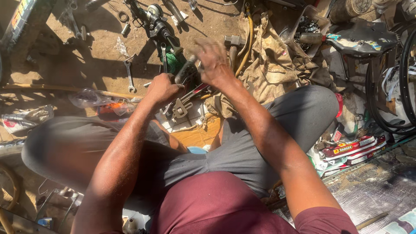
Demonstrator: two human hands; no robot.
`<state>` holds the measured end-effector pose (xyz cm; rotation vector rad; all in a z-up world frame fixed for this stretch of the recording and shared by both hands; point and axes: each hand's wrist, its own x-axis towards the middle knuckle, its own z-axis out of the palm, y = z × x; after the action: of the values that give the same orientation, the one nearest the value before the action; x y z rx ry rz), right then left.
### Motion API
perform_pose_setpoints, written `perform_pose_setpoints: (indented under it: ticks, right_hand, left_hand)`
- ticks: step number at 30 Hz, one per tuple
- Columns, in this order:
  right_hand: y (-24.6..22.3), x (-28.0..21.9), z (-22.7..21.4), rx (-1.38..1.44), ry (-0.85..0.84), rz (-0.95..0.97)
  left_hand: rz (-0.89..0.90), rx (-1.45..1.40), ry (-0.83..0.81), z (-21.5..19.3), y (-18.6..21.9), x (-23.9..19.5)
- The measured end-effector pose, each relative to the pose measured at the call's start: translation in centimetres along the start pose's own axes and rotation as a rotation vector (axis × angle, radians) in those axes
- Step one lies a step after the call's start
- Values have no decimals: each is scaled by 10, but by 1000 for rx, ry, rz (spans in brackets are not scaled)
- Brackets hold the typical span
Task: The person applies lubricant to a bicycle part, then uses a hammer and pliers to work on the component. They subsequently use a wrench to tighten a bolt on the bicycle frame.
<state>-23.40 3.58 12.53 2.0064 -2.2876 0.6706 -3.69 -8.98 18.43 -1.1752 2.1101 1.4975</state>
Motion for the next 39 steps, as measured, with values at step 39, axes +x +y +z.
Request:
perform_pose_setpoints:
  ticks: [39]
  right_hand:
    - [-39,-95,166,-34,-790,80]
  left_hand:
    - [-633,-416,680,49,-219,71]
